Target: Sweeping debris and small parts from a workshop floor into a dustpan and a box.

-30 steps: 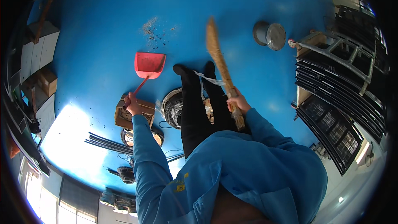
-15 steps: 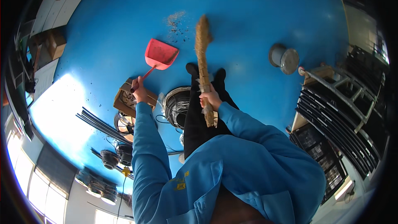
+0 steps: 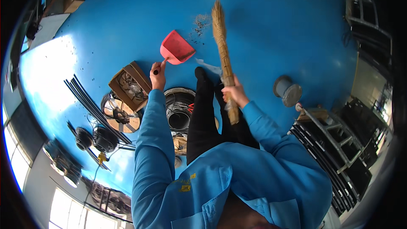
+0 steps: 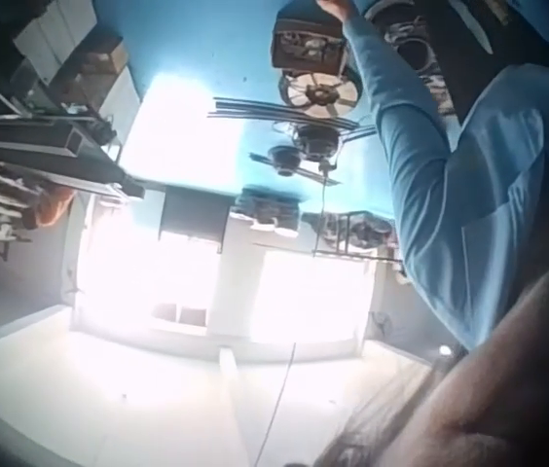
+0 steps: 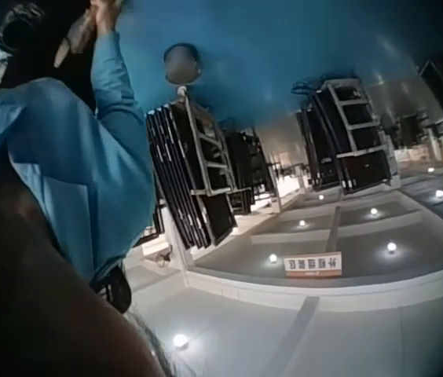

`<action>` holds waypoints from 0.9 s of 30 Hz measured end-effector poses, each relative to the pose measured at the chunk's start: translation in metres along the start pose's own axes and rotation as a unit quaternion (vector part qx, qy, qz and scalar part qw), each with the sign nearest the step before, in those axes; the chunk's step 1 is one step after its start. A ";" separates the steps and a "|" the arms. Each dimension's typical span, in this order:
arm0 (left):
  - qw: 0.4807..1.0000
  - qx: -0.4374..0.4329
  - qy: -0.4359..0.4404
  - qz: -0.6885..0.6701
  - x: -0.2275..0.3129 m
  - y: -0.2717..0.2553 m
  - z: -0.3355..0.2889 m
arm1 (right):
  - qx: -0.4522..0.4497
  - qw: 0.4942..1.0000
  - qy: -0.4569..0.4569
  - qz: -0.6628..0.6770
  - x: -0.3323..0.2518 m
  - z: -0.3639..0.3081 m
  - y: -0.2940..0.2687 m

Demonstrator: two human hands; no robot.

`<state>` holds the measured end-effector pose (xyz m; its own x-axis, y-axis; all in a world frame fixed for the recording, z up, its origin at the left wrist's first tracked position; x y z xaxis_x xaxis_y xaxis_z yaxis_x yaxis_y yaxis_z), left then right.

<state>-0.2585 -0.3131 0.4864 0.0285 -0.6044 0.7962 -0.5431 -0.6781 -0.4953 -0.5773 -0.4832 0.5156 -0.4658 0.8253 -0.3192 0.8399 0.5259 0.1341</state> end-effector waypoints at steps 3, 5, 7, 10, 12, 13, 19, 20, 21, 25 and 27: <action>1.000 -0.005 -0.009 0.008 0.006 0.008 -0.001 | 0.035 0.969 -0.060 -0.239 -0.035 0.057 -0.060; 1.000 0.006 -0.013 0.004 0.004 0.006 -0.004 | 0.034 0.942 -0.069 -0.326 -0.035 0.079 -0.070; 1.000 0.010 -0.017 -0.001 0.003 0.009 -0.009 | 0.040 0.874 -0.085 -0.476 -0.033 0.096 -0.079; 0.999 0.018 -0.026 -0.011 0.003 0.021 -0.017 | 0.029 0.818 -0.077 -0.569 -0.003 0.092 -0.086; 0.999 0.027 -0.037 -0.012 -0.002 0.021 -0.023 | -0.009 0.860 -0.018 -0.510 0.017 0.071 -0.079; 0.999 0.031 -0.041 -0.013 -0.003 0.022 -0.025 | -0.038 0.896 0.042 -0.440 0.025 0.060 -0.077; 0.996 0.065 -0.056 -0.006 0.013 0.031 -0.027 | -0.081 0.938 0.028 -0.336 -0.040 0.012 -0.069; 0.996 0.067 -0.064 0.001 0.015 0.031 -0.029 | -0.068 0.925 0.011 -0.374 -0.055 0.018 -0.071; 0.995 0.068 -0.070 0.007 0.017 0.033 -0.030 | -0.070 0.923 0.010 -0.378 -0.066 0.031 -0.073; 0.993 0.074 -0.086 0.018 0.023 0.042 -0.032 | -0.055 0.795 -0.075 -0.599 -0.108 0.095 -0.074; 0.993 0.074 -0.086 0.016 0.026 0.047 -0.030 | -0.037 0.704 -0.107 -0.701 -0.115 0.121 -0.076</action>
Point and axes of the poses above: each hand's wrist, its own z-axis towards the middle knuckle, its own y-axis out of the palm, x = y × z, the point moved 10 cm from there along z, towards the middle knuckle, and after that the axes turned 1 degree about -x, right-handed, at the moved point
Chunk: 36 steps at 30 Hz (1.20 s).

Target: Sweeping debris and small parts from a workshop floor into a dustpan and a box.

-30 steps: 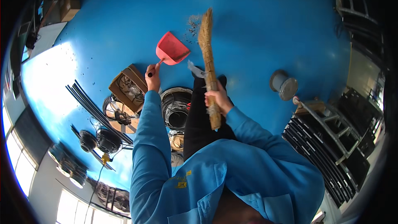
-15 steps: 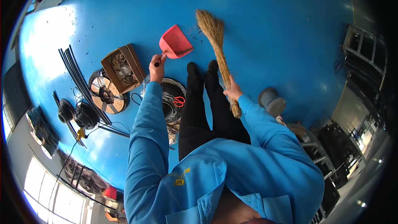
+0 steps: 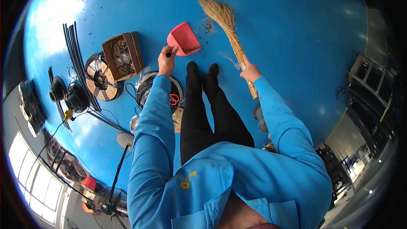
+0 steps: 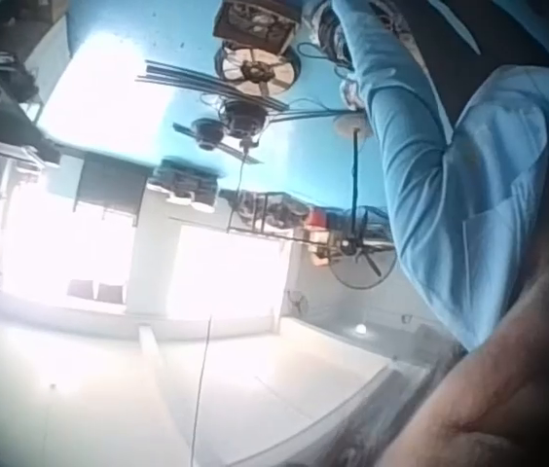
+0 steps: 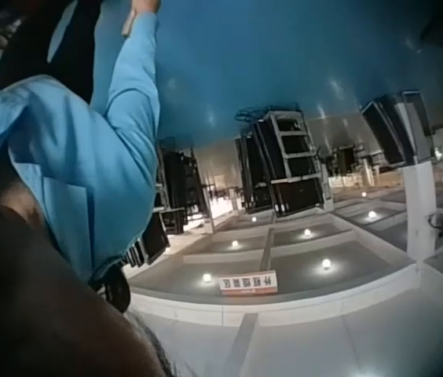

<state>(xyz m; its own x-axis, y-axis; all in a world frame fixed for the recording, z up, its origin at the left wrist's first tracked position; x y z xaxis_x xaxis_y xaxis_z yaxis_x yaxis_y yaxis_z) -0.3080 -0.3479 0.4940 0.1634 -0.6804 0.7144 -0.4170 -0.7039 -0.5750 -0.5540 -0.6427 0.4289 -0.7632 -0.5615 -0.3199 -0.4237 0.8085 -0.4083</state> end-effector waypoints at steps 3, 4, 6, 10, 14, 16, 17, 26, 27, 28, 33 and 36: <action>1.000 0.007 -0.009 0.005 -0.007 -0.003 -0.005 | -0.029 0.988 0.004 -0.153 0.007 -0.008 0.020; 1.000 0.010 -0.013 0.010 -0.010 -0.005 -0.008 | -0.033 0.987 -0.001 -0.159 0.008 -0.018 0.023; 1.000 0.018 -0.016 0.020 -0.011 -0.007 -0.008 | -0.113 0.989 0.018 -0.093 0.018 -0.038 0.032; 1.000 0.016 0.025 -0.006 0.003 0.003 0.000 | -0.102 0.975 -0.008 0.197 0.035 -0.080 0.014; 1.000 0.003 0.026 0.009 0.015 0.016 0.007 | -0.088 0.921 0.053 0.377 0.040 -0.084 0.012; 0.999 -0.007 0.014 0.034 0.018 0.020 0.009 | -0.064 0.889 0.063 0.449 0.039 -0.079 0.017; 0.999 -0.007 0.016 0.033 0.023 0.022 0.013 | -0.068 0.880 0.060 0.467 0.034 -0.074 0.023; 0.999 -0.019 0.014 0.049 0.018 0.027 0.016 | -0.242 0.786 0.036 0.568 -0.037 -0.101 0.102; 0.999 -0.015 0.012 0.050 0.013 0.023 0.014 | -0.239 0.798 0.026 0.552 -0.042 -0.110 0.095; 0.999 -0.006 0.018 0.043 0.010 0.018 0.012 | -0.237 0.810 0.016 0.536 -0.047 -0.117 0.084; 0.999 0.011 0.030 0.014 0.004 0.005 0.003 | -0.149 0.870 0.012 0.470 -0.027 -0.109 0.044; 1.000 0.003 0.003 0.010 0.001 0.003 -0.003 | -0.118 0.888 0.030 0.443 -0.025 -0.083 0.046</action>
Point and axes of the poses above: each hand's wrist, its own z-axis towards the middle knuckle, its own y-axis out of the palm, x = y × z, the point moved 10 cm from there along z, towards the middle knuckle, and after that the axes turned 1 degree about -x, right-handed, at the moved point
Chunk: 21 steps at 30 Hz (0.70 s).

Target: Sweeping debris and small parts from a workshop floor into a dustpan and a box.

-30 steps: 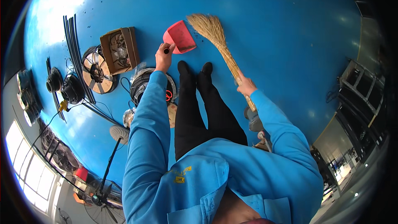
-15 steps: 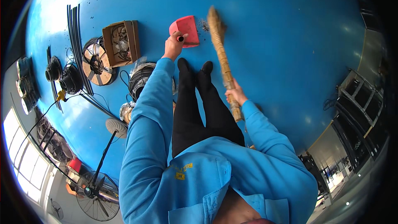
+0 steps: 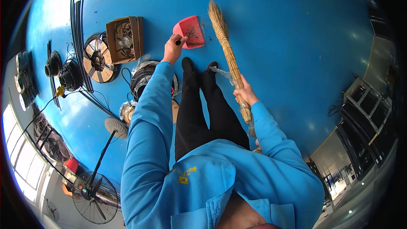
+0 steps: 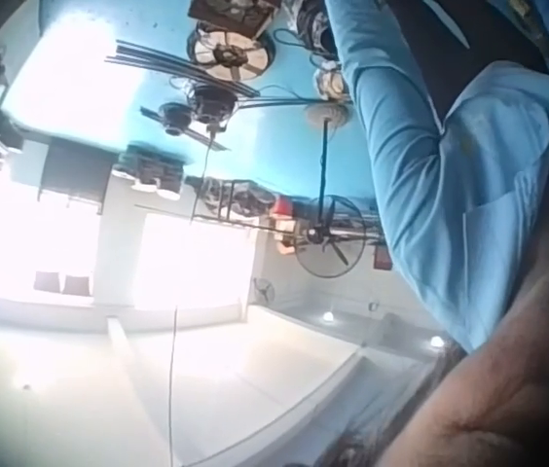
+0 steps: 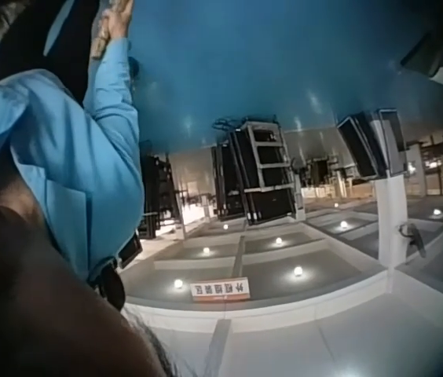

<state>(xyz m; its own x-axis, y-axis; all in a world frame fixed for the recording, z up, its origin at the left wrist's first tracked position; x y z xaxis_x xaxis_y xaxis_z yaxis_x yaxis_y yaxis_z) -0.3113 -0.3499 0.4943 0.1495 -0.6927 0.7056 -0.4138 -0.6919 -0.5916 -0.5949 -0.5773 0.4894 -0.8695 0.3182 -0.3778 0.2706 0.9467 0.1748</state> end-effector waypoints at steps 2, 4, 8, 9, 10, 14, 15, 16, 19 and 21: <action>1.000 0.001 -0.006 0.000 -0.003 -0.002 -0.002 | -0.028 0.999 0.031 -0.010 0.009 0.015 0.018; 1.000 0.003 -0.019 0.001 -0.006 -0.003 -0.004 | -0.050 0.997 0.051 0.014 0.021 0.017 0.032; 1.000 0.026 -0.002 -0.003 -0.019 -0.014 -0.011 | -0.104 0.991 0.055 0.059 0.015 -0.012 0.043; 0.999 0.033 0.011 -0.007 -0.020 -0.015 -0.013 | -0.116 0.990 0.047 0.071 0.009 -0.025 0.041; 0.999 0.040 0.024 -0.010 -0.021 -0.018 -0.016 | -0.128 0.987 0.040 0.083 0.007 -0.033 0.040; 1.000 0.011 0.021 -0.017 -0.021 -0.022 -0.017 | -0.032 0.997 0.011 0.066 0.019 -0.040 -0.003; 1.000 0.001 0.018 -0.017 -0.022 -0.025 -0.019 | -0.002 0.998 0.003 0.061 0.025 -0.038 -0.009; 1.000 -0.002 0.020 -0.017 -0.023 -0.028 -0.019 | 0.000 0.997 0.006 0.074 0.033 -0.032 -0.009; 0.999 -0.016 0.028 -0.013 -0.029 -0.032 -0.021 | 0.012 0.993 0.032 0.114 0.069 -0.017 0.020; 0.999 -0.028 0.033 -0.012 -0.031 -0.027 -0.021 | 0.002 0.987 0.062 0.150 0.094 -0.011 0.064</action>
Point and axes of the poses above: each hand's wrist, its own z-axis towards the middle knuckle, its own y-axis out of the palm, x = y × z, the point moved 10 cm from there along z, towards the middle knuckle, and after that the axes turned 1 degree about -x, right-handed, at the moved point
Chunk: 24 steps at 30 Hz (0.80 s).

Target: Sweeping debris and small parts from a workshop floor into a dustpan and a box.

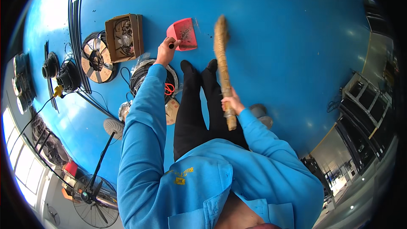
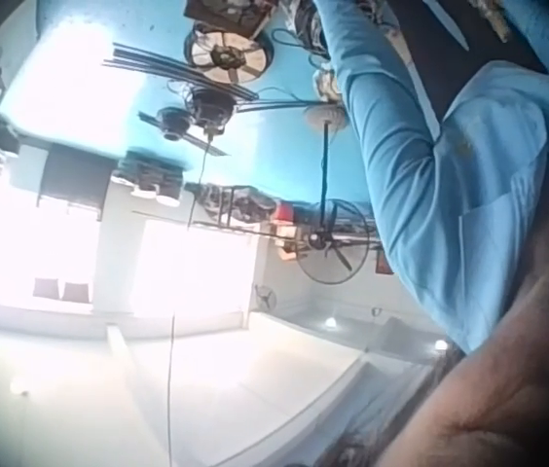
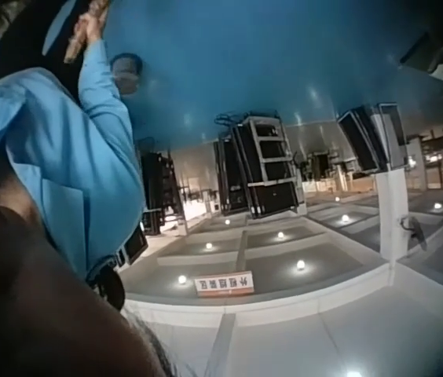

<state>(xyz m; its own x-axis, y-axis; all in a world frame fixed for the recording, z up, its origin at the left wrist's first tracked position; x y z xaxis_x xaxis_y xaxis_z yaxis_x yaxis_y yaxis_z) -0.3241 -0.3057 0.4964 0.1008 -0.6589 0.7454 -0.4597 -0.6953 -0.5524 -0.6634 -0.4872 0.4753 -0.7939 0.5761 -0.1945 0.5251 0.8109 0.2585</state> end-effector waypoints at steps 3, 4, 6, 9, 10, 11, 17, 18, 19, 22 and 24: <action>0.999 0.014 0.026 0.013 -0.002 0.001 -0.003 | -0.071 0.995 0.018 0.066 0.020 -0.003 0.048; 0.999 0.020 0.035 0.017 -0.003 -0.001 -0.002 | -0.121 0.985 0.024 0.118 0.020 -0.008 0.064; 0.999 0.023 0.022 0.015 -0.012 -0.012 -0.009 | -0.140 0.976 0.033 0.164 0.012 -0.026 0.074; 0.999 0.031 -0.007 0.000 -0.019 -0.028 -0.019 | -0.093 0.992 -0.013 0.081 -0.012 -0.046 0.066; 0.999 0.034 -0.007 0.000 -0.022 -0.033 -0.022 | -0.048 0.998 -0.027 0.012 -0.026 -0.048 0.059; 0.999 0.047 -0.014 -0.009 -0.028 -0.041 -0.027 | -0.004 0.997 -0.041 -0.058 -0.042 -0.045 0.051; 0.995 0.085 -0.042 -0.045 -0.050 -0.038 -0.036 | 0.137 0.855 -0.111 -0.489 -0.079 0.019 0.008; 0.994 0.086 -0.050 -0.047 -0.052 -0.034 -0.037 | 0.146 0.782 -0.069 -0.603 -0.065 0.024 0.016; 0.993 0.087 -0.057 -0.049 -0.053 -0.029 -0.036 | 0.153 0.693 -0.024 -0.704 -0.052 0.026 0.020; 0.992 0.097 -0.063 -0.043 -0.057 -0.030 -0.036 | 0.124 0.676 -0.015 -0.726 -0.028 0.004 0.041; 0.990 0.115 -0.070 -0.029 -0.065 -0.045 -0.038 | 0.010 0.864 -0.001 -0.504 -0.029 -0.025 0.055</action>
<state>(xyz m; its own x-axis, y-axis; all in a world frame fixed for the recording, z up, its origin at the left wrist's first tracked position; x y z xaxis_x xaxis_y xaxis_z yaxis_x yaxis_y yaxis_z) -0.3432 -0.2202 0.4868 0.2495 -0.6385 0.7281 -0.2381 -0.7692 -0.5929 -0.6187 -0.4620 0.5191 -0.8506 -0.4223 -0.3133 -0.4261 0.9027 -0.0599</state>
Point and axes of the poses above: each hand's wrist, its own z-axis towards the middle knuckle, its own y-axis out of the palm, x = y × z, the point moved 10 cm from there along z, towards the middle knuckle, and after that the axes turned 1 degree about -x, right-handed, at the moved point
